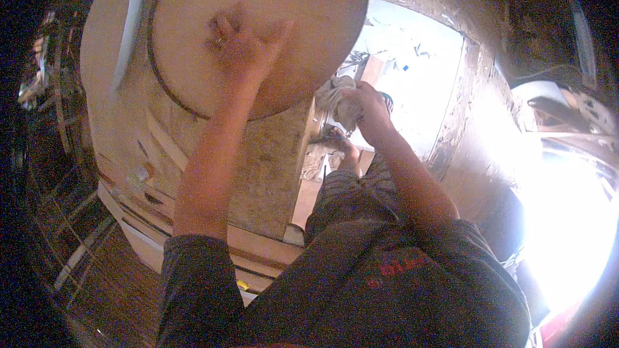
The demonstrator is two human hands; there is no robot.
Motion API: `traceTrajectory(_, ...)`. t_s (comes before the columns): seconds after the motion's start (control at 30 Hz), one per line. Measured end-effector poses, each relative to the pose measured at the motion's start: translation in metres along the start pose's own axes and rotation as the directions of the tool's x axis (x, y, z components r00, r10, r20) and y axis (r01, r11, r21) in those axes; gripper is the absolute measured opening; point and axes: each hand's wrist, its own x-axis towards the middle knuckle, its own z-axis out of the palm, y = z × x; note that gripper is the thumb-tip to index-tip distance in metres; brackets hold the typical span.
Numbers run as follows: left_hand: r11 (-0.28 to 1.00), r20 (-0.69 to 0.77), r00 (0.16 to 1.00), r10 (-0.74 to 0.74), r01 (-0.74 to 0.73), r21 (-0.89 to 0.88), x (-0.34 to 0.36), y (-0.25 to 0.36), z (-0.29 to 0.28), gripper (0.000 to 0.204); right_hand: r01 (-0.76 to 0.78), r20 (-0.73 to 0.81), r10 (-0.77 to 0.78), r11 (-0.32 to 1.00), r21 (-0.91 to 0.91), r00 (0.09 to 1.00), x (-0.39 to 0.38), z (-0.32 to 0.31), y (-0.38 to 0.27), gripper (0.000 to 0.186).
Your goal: The person uses a metal ruler and a utility knife to cut a curved white sheet on a wooden workbench. They then scrape the edge of a circular wooden piece with a metal tool to remove excess material.
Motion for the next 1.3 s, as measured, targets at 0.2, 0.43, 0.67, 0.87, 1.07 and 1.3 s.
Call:
traceTrajectory(0.2, 0.997, -0.178, 0.981, 0.076, -0.075, 0.012, -0.001, -0.003, 0.011, 0.117, 0.148, -0.027, -0.169, 0.923, -0.356, 0.985, 0.003, 0.023, -0.005, 0.041)
traceTrajectory(0.43, 0.999, -0.071, 0.997, 0.033, -0.034, -0.011, 0.003, -0.002, 0.011, 0.126, 0.044, -0.112, -0.106, 0.891, -0.452, 0.988, -0.002, 0.036, -0.009, 0.035)
traceTrajectory(0.67, 0.998, -0.065, 0.997, 0.052, -0.05, 0.031, 0.0, -0.003, 0.017, 0.123, 0.092, -0.106, -0.171, 0.849, -0.52, 0.98, -0.016, 0.042, -0.009, 0.042)
traceTrajectory(0.87, 0.995, -0.072, 0.996, 0.059, -0.054, 0.078, -0.002, 0.0, 0.012, 0.119, 0.176, -0.035, -0.257, 0.751, -0.636, 0.966, -0.011, 0.051, -0.012, 0.033)
traceTrajectory(1.07, 0.992, -0.052, 0.995, 0.082, -0.076, 0.104, 0.004, -0.008, 0.018, 0.118, 0.212, -0.002, -0.325, 0.622, -0.753, 0.946, 0.006, 0.047, -0.009, 0.048)
traceTrajectory(1.3, 0.989, -0.009, 0.997, 0.083, -0.081, 0.121, 0.007, -0.009, 0.009, 0.119, 0.225, 0.092, -0.262, 0.541, -0.81, 0.961, 0.018, -0.007, -0.03, 0.054)
